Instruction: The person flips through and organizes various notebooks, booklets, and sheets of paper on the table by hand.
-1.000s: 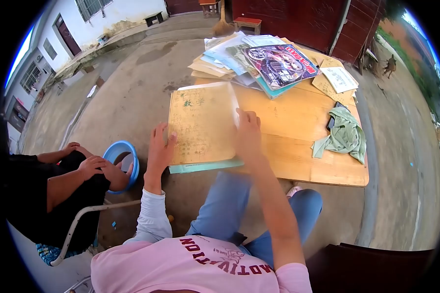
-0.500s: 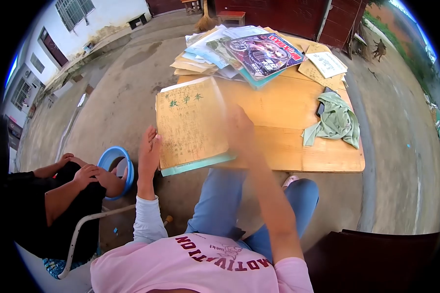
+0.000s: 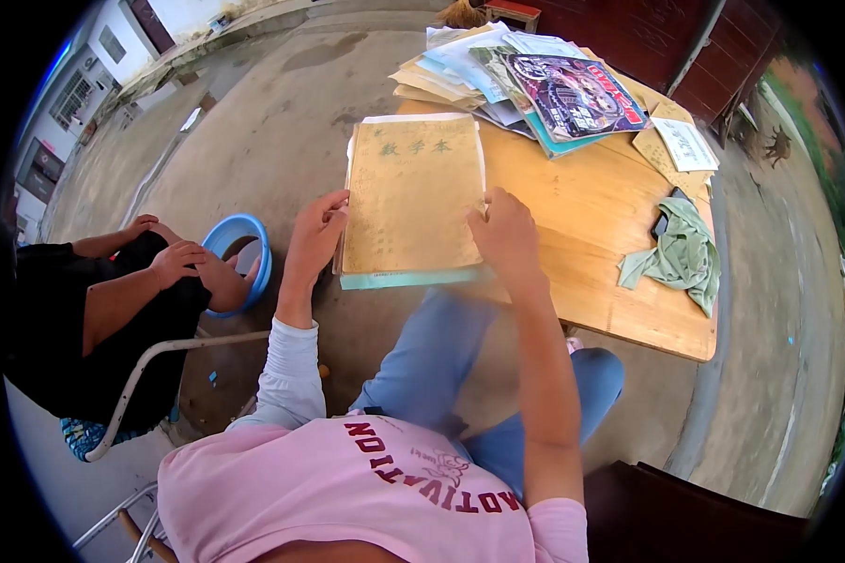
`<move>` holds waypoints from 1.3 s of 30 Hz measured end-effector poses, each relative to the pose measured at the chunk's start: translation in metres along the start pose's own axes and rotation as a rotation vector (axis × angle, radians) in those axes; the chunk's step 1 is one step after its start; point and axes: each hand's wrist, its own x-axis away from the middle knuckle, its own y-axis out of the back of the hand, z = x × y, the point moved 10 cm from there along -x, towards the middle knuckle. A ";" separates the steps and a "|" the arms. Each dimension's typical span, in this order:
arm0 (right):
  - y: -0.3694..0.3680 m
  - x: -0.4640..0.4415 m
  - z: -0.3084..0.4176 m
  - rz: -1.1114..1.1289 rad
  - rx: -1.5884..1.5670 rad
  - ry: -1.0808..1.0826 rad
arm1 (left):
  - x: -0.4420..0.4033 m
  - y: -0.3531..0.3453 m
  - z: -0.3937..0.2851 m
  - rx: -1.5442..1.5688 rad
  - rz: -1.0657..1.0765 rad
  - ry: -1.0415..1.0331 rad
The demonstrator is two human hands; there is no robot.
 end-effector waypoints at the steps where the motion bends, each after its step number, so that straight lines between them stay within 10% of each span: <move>1: 0.001 0.001 0.002 -0.017 0.003 0.015 | 0.001 -0.001 0.006 0.076 0.018 0.076; 8: -0.005 0.000 -0.001 0.023 -0.158 -0.021 | 0.000 -0.002 0.014 0.387 0.148 0.327; 15: -0.021 -0.012 -0.015 0.216 -1.108 -0.327 | 0.003 0.013 0.002 0.401 -0.088 0.328; 20: -0.038 -0.020 -0.018 0.333 -1.863 -0.489 | 0.010 0.008 -0.003 0.039 0.119 0.156; 30: -0.027 -0.011 -0.035 0.246 -1.708 -0.429 | 0.023 0.010 -0.055 -0.447 0.032 0.083; 39: -0.030 0.000 -0.060 0.160 -1.412 -0.388 | 0.027 -0.002 -0.043 -0.188 0.159 0.145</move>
